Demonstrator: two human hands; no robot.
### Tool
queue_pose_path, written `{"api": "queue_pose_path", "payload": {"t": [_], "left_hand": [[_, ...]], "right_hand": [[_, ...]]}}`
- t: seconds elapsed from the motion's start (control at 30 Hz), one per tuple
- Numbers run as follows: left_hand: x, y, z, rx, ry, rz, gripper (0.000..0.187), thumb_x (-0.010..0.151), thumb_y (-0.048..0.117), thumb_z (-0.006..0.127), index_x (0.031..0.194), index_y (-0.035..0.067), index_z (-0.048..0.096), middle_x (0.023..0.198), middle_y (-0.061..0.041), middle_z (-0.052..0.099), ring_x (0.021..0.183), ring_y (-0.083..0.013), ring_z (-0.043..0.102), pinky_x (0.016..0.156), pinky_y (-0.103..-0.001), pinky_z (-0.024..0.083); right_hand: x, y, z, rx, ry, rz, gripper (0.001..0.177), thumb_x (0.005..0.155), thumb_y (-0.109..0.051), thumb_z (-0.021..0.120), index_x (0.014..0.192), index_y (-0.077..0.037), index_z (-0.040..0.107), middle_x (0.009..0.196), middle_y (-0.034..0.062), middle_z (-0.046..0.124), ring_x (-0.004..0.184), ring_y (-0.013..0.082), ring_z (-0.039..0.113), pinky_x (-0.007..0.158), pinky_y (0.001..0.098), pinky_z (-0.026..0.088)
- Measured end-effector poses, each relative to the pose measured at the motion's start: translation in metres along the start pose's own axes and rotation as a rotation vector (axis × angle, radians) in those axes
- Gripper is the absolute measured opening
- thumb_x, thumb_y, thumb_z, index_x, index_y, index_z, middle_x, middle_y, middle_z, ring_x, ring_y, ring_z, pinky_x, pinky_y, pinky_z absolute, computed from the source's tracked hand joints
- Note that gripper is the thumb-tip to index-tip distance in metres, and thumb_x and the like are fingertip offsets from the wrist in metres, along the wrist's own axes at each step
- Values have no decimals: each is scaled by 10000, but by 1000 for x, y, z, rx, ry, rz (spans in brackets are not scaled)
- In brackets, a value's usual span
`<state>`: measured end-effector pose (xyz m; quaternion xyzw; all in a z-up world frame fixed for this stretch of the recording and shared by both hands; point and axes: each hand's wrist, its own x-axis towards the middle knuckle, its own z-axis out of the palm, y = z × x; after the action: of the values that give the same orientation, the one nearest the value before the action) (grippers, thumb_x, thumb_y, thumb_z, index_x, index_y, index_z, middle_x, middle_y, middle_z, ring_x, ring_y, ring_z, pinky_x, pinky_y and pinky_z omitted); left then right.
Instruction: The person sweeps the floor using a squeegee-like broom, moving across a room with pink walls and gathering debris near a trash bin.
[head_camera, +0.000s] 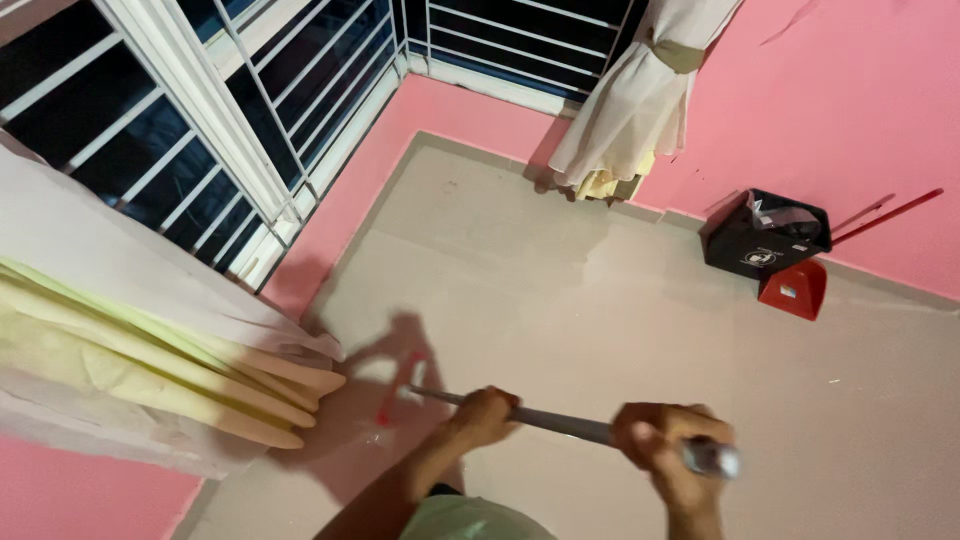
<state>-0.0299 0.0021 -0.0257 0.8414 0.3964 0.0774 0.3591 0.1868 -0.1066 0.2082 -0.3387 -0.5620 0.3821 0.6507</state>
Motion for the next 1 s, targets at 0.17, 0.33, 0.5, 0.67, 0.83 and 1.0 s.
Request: {"api": "queue_pose_path", "payload": {"t": [0.17,0.33,0.5,0.67,0.83,1.0], "left_hand": [[-6,-96,44,-64,123,-214,143,861,203,724,861,61,703,888,-165,713,851,-375,694,754,-502,557],[3,-93,102,-132,147,-268,157,847,208,726,809,61,686,856,-187,717,835,-386,696,752,-491,555],[20,5,119,-201,39,-118,202,891,271,720,845,82,666,826,-179,704,796,-380,679,716,-474,536],[10,58,86,-222,22,53,131,887,247,682,898,121,718,855,-136,731,797,-358,699,712,-451,566],[-28,20,43,-76,10,-12,157,868,267,710,916,119,732,891,-132,741,879,-363,716,779,-490,569],[-64,-111,28,-42,126,-262,118,856,180,677,906,93,740,958,-173,734,945,-388,708,837,-506,567]], "right_hand": [[-37,88,4,-71,-27,168,465,922,-9,639,535,-70,389,487,65,541,433,175,530,405,336,464],[-58,87,-13,-42,-66,166,473,956,28,615,565,-60,363,500,52,500,467,166,498,473,349,464],[-40,12,-47,-31,-94,29,409,883,88,560,561,-75,370,501,32,454,440,134,411,435,314,376],[-34,-27,-25,-65,84,52,456,912,85,571,601,-124,311,509,1,356,437,107,342,417,307,300],[-45,-15,-1,110,31,-42,465,907,33,611,601,-157,318,476,-4,371,394,95,322,401,306,282],[-62,70,53,-9,-73,78,476,989,-41,632,598,-110,369,526,24,446,482,137,438,436,352,407]]}}
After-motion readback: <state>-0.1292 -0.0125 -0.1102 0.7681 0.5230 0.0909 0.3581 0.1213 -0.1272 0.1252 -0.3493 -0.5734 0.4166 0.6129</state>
